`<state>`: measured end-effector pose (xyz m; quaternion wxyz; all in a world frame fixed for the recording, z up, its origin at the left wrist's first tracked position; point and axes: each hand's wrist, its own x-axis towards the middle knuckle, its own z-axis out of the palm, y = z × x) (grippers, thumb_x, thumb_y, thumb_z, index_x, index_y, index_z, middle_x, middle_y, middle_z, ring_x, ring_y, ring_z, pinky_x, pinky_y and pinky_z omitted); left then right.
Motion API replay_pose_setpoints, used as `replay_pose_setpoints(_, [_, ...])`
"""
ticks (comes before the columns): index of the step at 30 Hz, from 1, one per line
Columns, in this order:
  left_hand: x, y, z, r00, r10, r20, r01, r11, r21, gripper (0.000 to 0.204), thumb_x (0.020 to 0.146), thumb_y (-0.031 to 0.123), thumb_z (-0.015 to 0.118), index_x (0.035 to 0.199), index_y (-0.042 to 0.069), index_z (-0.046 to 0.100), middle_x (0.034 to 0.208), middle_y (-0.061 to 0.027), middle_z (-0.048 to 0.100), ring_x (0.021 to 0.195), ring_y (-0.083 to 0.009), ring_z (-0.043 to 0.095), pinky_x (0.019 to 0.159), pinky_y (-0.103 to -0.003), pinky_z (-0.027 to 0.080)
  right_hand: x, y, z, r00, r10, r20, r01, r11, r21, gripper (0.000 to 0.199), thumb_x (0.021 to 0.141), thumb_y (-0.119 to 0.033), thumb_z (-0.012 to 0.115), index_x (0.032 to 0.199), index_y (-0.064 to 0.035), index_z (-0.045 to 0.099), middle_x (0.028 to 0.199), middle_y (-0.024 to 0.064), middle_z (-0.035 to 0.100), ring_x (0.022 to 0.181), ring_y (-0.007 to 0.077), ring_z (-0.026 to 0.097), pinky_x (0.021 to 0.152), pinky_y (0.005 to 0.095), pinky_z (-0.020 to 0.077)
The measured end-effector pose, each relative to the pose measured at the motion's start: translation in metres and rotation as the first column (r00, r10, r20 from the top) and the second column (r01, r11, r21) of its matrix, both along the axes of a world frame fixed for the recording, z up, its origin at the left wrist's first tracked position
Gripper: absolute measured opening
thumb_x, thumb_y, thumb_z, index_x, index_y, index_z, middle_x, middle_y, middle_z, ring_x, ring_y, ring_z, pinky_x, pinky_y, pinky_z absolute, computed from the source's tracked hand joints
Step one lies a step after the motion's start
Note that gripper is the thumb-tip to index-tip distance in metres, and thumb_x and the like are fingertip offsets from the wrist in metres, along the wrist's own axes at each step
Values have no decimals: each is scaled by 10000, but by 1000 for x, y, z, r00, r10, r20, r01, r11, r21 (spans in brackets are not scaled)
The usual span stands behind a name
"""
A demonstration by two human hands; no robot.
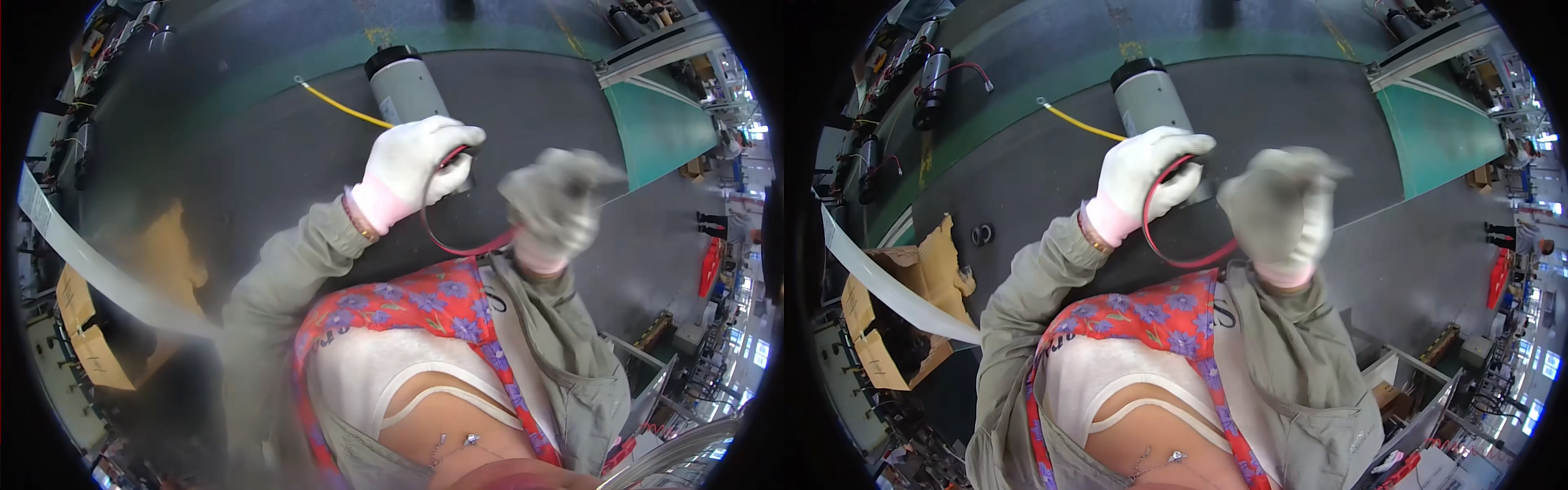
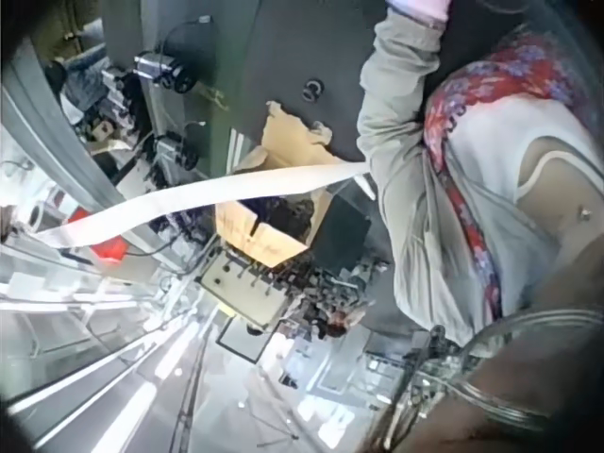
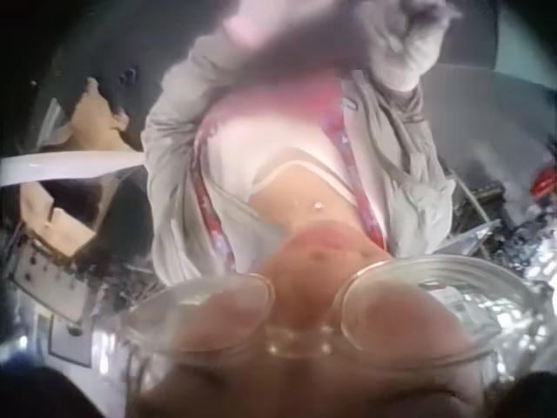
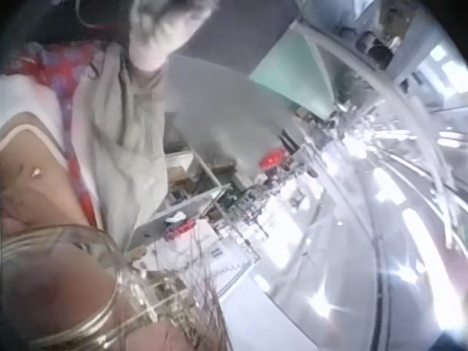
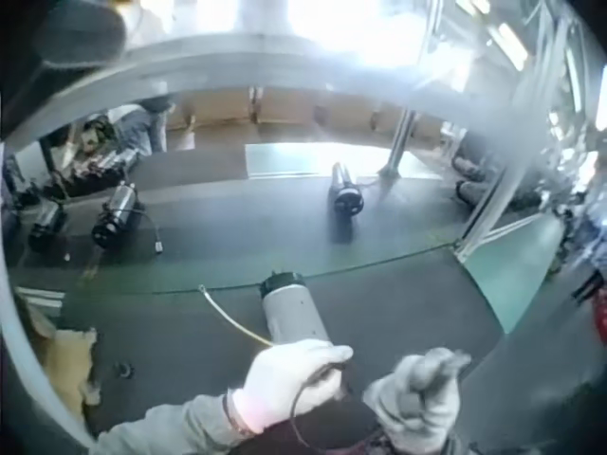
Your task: Assembling and inspecting small electric motors on an assembly line.
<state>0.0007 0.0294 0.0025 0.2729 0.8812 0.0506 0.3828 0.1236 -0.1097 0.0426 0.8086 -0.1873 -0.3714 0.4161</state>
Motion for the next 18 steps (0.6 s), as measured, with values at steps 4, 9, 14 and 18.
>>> replay_pose_setpoints(4, [6,-11,6,998,52,18,-43,946,-320,231,829,94,668,1059,72,682,947,-90,706,742,-200,701,682,-297,555,-2,0,-68,719,-456,524,635,738,-229,216,928,-13,585,1144,2,602,950,87,662,763,134,622,654,271,512])
replay_pose_setpoints(9, [4,-9,2,999,42,8,-32,857,-514,249,854,126,691,1081,26,678,1005,-132,706,888,-197,700,793,-297,545,4,18,-78,413,-440,797,808,582,-97,190,816,34,684,1004,4,676,869,101,658,781,194,660,702,284,518])
replay_pose_setpoints(14, [-1,-4,-1,987,135,87,-90,914,-396,241,822,91,718,1062,79,704,1074,-126,703,932,-260,702,806,-330,555,-2,24,-54,141,-418,897,754,632,176,218,751,-7,717,966,-25,684,845,134,650,699,290,629,640,355,510])
replay_pose_setpoints(18, [1,-14,1,999,8,54,16,903,-429,237,827,96,729,1059,54,702,1126,-165,687,992,-292,687,854,-331,541,5,17,-60,386,-336,859,804,578,-135,170,774,-50,697,942,-31,681,817,134,644,744,314,629,659,376,500])
